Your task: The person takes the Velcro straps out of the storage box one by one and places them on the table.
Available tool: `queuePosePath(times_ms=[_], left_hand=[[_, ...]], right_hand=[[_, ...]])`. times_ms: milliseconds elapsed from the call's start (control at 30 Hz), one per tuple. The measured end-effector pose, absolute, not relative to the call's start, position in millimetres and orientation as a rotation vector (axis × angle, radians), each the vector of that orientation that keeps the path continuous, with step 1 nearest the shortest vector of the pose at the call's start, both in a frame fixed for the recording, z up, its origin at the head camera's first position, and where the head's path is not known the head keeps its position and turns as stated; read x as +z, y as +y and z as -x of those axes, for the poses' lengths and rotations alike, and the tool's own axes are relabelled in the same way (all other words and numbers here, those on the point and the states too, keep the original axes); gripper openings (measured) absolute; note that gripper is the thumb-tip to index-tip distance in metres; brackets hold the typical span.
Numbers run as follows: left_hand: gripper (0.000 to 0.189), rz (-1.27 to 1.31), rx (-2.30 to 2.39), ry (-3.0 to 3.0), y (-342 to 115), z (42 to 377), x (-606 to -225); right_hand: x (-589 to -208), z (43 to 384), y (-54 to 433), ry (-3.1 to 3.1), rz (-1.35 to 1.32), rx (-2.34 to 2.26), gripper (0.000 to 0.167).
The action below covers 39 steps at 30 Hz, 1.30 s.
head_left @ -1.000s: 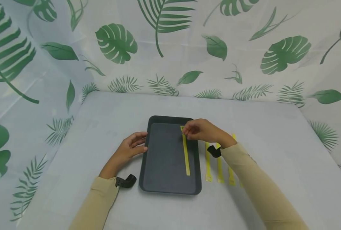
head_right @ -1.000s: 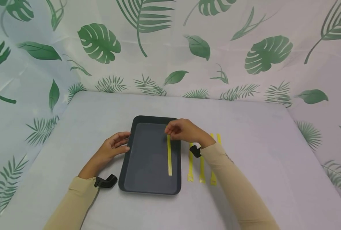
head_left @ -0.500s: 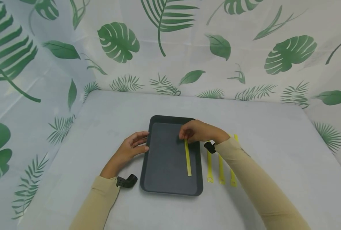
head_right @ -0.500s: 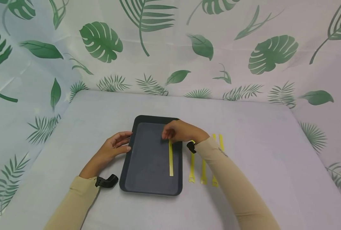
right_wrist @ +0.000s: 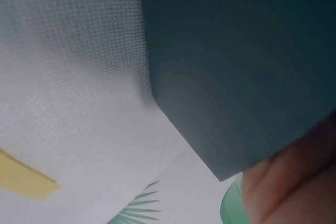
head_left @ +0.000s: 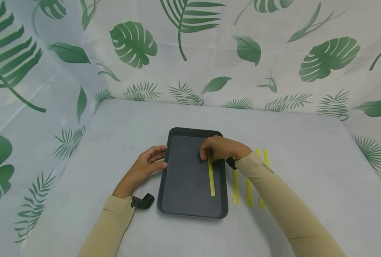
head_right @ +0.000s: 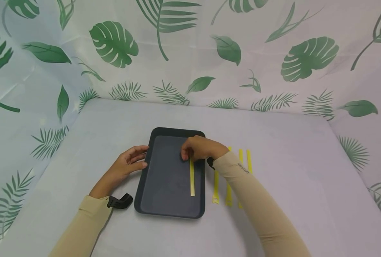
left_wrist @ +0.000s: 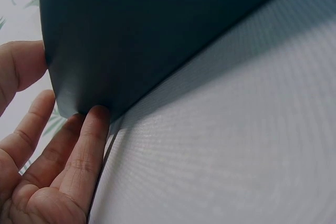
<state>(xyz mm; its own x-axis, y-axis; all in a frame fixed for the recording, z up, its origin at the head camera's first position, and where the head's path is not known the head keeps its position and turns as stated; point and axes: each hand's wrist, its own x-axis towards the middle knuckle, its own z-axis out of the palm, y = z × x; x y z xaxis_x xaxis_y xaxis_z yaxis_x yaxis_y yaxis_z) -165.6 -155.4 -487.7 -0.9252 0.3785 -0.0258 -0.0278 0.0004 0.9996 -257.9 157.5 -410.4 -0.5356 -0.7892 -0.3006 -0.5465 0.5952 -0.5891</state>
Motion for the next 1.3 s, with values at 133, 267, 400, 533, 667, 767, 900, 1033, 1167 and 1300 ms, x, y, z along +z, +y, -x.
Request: queuePosePath(times_ms=[133,267,400,533,667,767,900,1033,1167,1300], left_hand=[[0.066,-0.371,2.008,1.98,-155.1,165.5,-486.6],[0.066,-0.373,2.009,1.978,-154.9,164.9,-486.1],[0.066,-0.37,2.006,1.982,-154.6,164.2,-485.7],[0.064,-0.377,2.001,1.997,-154.0,164.4,-486.0],[0.064,-0.379,2.0,2.007,-153.6,165.1,-486.5],[0.063,-0.38,2.001,2.008,-153.3,165.8,-487.2],[0.063,-0.383,1.999,2.005,-153.0,166.3,-487.4],[0.064,-0.383,1.997,2.006,-153.3,166.5,-487.0],[0.064,-0.383,1.993,2.01,-154.3,166.3,-486.6],[0.064,-0.375,1.982,2.021,-155.2,165.2,-484.6]], right_hand=[[-412.0,257.7,157.3,2.291,1.086,-0.564,0.036],[-412.1,256.9,156.6,2.3,1.089,-0.545,0.036],[-411.7,256.1,155.7,2.303,1.074,-0.524,0.036],[-411.6,255.2,155.2,2.304,1.064,-0.522,0.036],[-411.9,255.1,155.7,2.302,1.058,-0.533,0.035],[-410.0,254.3,156.6,2.293,1.051,-0.554,0.032],[-406.3,252.3,158.9,2.263,1.068,-0.621,0.027],[-404.7,250.5,161.8,2.235,1.123,-0.707,0.023],[-402.5,247.0,164.1,2.245,1.182,-0.753,0.019],[-399.1,241.6,166.5,2.268,1.191,-0.79,0.016]])
